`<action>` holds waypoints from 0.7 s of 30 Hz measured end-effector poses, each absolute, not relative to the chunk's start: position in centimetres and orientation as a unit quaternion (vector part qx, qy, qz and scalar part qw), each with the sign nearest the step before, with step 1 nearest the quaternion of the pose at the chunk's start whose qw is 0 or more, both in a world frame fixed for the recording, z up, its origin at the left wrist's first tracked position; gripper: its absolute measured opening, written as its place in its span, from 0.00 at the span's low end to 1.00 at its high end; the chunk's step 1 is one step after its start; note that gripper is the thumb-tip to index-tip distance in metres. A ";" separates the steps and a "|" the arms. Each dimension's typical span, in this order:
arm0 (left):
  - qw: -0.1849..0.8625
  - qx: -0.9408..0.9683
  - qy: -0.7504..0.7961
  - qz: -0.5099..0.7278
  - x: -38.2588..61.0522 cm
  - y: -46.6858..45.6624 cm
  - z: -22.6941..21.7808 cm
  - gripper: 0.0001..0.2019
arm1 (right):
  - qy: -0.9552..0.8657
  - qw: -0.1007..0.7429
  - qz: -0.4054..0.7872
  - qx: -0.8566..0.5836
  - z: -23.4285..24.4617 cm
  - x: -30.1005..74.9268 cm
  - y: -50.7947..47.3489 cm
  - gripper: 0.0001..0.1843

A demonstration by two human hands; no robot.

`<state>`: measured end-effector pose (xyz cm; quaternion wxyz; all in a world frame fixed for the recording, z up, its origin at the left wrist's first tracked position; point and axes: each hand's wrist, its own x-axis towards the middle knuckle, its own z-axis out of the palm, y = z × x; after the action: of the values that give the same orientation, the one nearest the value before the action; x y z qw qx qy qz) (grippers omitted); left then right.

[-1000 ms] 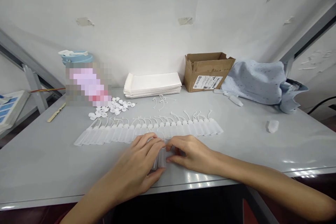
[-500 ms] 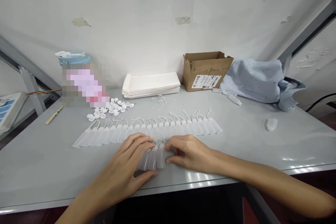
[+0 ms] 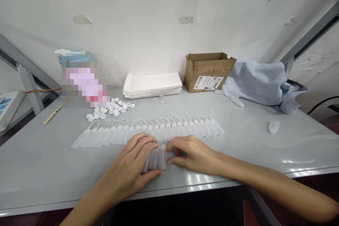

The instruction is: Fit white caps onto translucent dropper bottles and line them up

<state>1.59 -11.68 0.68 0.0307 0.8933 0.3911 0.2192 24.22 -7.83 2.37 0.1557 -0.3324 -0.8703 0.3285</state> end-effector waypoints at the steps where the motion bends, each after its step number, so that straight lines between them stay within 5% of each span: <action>1: 0.032 0.893 0.391 0.220 1.6 -11.7 0.7 0.21 | -0.870 0.155 0.329 -0.333 2.3 24.2 -7.8 0.10; 8: 0.045 0.887 0.399 0.227 1.6 -11.4 1.9 0.20 | -0.866 0.179 0.353 -0.306 3.3 25.1 -7.3 0.06; 14: 0.075 0.847 0.486 0.200 1.3 -6.0 4.2 0.13 | -0.797 0.326 0.328 -0.387 6.6 29.7 -3.7 0.10; 17: 0.090 0.838 0.509 0.175 1.7 -1.2 4.4 0.13 | -0.746 0.379 0.226 -0.499 6.7 33.4 -0.5 0.11; 21: 0.129 0.822 0.519 0.195 3.3 4.2 3.6 0.11 | -0.707 0.268 0.015 -0.654 5.1 38.3 3.4 0.05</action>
<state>3.26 4.15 3.59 0.1288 0.8222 0.5189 0.1952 38.27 3.37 5.13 0.2676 -0.6542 -0.7073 0.0149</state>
